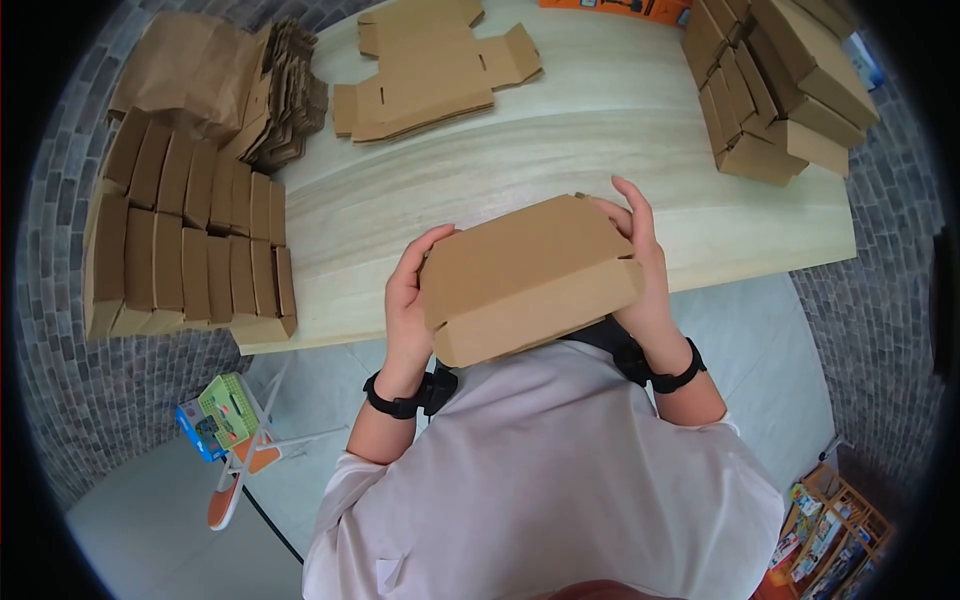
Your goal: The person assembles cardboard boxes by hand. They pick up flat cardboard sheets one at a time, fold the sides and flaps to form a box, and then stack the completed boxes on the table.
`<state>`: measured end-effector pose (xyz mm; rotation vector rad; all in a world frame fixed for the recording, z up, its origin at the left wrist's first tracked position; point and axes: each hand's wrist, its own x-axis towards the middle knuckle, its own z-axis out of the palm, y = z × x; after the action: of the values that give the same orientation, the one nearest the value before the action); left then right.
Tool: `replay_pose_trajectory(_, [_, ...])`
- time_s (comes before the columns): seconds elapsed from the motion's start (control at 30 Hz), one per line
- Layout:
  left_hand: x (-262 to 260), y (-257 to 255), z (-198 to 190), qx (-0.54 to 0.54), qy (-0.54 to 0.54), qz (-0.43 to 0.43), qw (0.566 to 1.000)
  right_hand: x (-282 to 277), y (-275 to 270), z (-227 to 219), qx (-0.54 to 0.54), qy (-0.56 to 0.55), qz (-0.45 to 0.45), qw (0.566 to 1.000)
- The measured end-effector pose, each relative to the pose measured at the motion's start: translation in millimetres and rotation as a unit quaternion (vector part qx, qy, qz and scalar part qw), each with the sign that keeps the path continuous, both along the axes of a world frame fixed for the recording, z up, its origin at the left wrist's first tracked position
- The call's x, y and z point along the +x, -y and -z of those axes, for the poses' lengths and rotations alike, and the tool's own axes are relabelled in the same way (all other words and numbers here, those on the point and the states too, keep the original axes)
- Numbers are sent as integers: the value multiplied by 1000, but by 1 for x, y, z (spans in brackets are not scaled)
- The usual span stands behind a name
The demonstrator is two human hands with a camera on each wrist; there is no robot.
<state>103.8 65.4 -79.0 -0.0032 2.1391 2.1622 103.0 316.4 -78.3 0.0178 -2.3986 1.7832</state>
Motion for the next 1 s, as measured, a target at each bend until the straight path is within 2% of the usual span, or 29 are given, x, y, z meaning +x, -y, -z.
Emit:
replay_pose_trajectory(0.07, [0, 1, 4, 0, -2, 6, 1000, -5, -6, 9, 51, -34, -61, 996])
replay_pose_trajectory(0.1, [0, 3, 9, -55, -36, 12, 998, -3, -4, 7, 51, -35, -61, 996])
replay_pose_trajectory(0.13, [-1, 3, 12, -109, -70, 19, 991, -1, 1, 4, 122, -48, -54, 990])
replay_pose_trajectory(0.17, [-1, 3, 10, -108, -70, 19, 991, 1, 4, 1, 192, -61, -46, 978])
replay_pose_trajectory(0.23, [-1, 2, 4, -248, -140, 43, 958, 0, 5, 5, 218, -96, -53, 970])
replay_pose_trajectory(0.27, [0, 2, 3, -249, -140, 42, 958, -1, 6, 5, 242, -131, -60, 960])
replay_pose_trajectory(0.37, [3, -3, -1, -297, -173, 40, 938, 0, 8, -7, 241, -70, -74, 965])
replay_pose_trajectory(0.47, [3, -4, -3, -282, -111, 34, 952, -1, 3, -5, 230, -62, -85, 967])
replay_pose_trajectory(0.53, [5, -3, 3, -365, -199, 55, 908, -1, 0, -5, 217, -75, -103, 968])
replay_pose_trajectory(0.57, [6, -2, 7, -365, -198, 54, 908, -1, -2, -6, 204, -88, -121, 967])
replay_pose_trajectory(0.63, [8, 1, 11, -339, -277, 80, 895, -1, -8, -6, 177, -84, -139, 971])
replay_pose_trajectory(0.7, [10, 2, 5, -316, -248, 92, 911, -2, -11, -7, 149, -80, -156, 973])
replay_pose_trajectory(0.8, [12, 8, 3, -278, -213, 114, 930, -3, -11, -8, 183, -102, -165, 964])
replay_pose_trajectory(0.87, [15, 12, 7, -264, -204, 125, 934, -2, -10, -4, 255, -108, -136, 951])
replay_pose_trajectory(1.0, [23, 19, 5, -315, -254, 192, 894, 2, -11, -5, 259, -90, -136, 952])
